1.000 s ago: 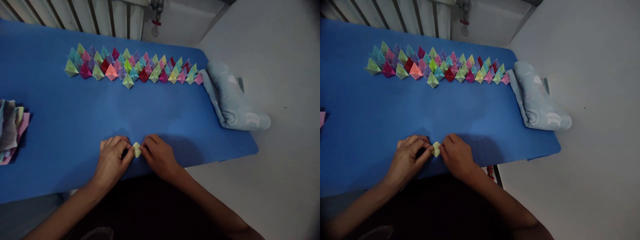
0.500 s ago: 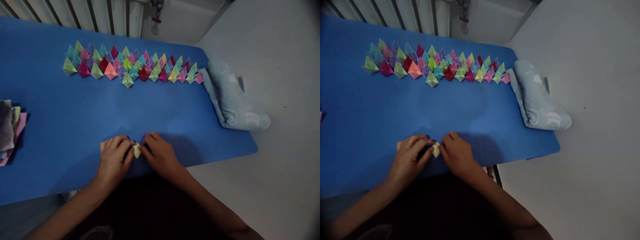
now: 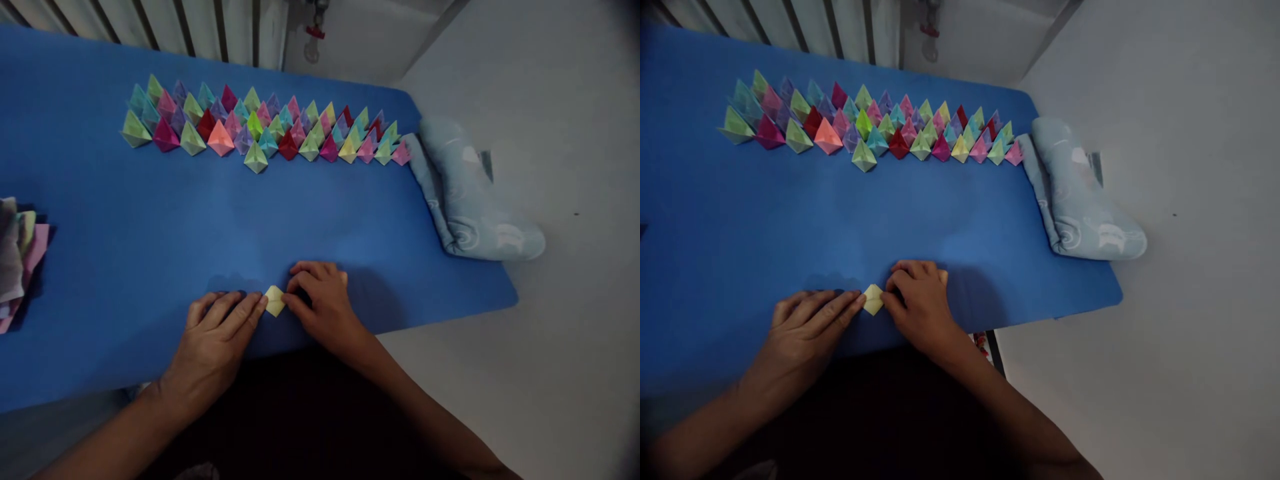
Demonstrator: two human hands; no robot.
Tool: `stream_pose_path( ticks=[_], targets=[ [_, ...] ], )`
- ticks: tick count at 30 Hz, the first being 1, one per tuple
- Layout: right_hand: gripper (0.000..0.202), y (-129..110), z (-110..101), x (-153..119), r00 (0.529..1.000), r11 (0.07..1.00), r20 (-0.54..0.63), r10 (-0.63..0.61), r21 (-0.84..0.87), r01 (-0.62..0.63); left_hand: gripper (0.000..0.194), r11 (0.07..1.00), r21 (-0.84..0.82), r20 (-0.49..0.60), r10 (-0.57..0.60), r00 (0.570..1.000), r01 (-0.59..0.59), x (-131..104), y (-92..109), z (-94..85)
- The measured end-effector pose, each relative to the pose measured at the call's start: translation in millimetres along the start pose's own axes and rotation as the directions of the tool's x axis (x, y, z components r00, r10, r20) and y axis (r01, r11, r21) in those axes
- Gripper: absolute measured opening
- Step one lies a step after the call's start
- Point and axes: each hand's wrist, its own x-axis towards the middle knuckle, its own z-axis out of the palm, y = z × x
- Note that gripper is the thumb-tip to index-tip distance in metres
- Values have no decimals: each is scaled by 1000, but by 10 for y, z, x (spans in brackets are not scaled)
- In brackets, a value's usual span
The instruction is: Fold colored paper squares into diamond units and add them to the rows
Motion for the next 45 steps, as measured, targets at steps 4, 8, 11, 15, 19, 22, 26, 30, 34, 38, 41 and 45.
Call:
stream_pose_path(
  ticks=[4,8,11,15,19,22,26,30,34,38,41,45],
  targets=[
    [6,-6,-5,20,1000,1000,5,23,9,-23,41,1000,5,1,-1,1000,1,-4,8,-10],
    [6,3,-6,16,1000,1000,4,-8,4,8,29,999,-44,18,-30,999,31,176,-10,-69],
    [7,22,8,4,1000,1000,-12,-27,-7,27,23,990,-140,110,-21,994,36,430,-112,-95],
    [7,60,43,-27,997,999,-62,-46,10,46,15,929,-363,305,47,951,70,769,-304,-68],
    [10,113,47,-87,979,987,-201,-36,148,66,14,910,-398,499,106,860,119,971,-371,-64],
    [6,165,34,-127,955,942,-297,13,325,89,10,923,-357,528,72,846,144,998,-342,-104],
    [5,202,27,-158,943,892,-332,8,428,143,6,892,-391,498,-3,867,228,875,-333,-173],
    [7,119,7,-196,967,841,-249,59,534,86,6,633,-593,520,-171,837,498,700,-337,-233],
    [21,-65,-21,-204,981,671,-62,183,737,-78,21,152,-815,436,-477,763,560,609,-187,-231],
    [19,-223,-9,-133,967,482,112,228,850,-212,27,-163,-885,429,-650,627,437,568,35,-127],
    [18,-262,19,-81,961,419,169,221,873,-250,28,-289,-878,472,-658,587,383,528,92,-71],
    [15,-226,28,-71,959,497,199,204,823,-276,24,-188,-846,514,-535,670,498,482,-26,-146]
  ],
)
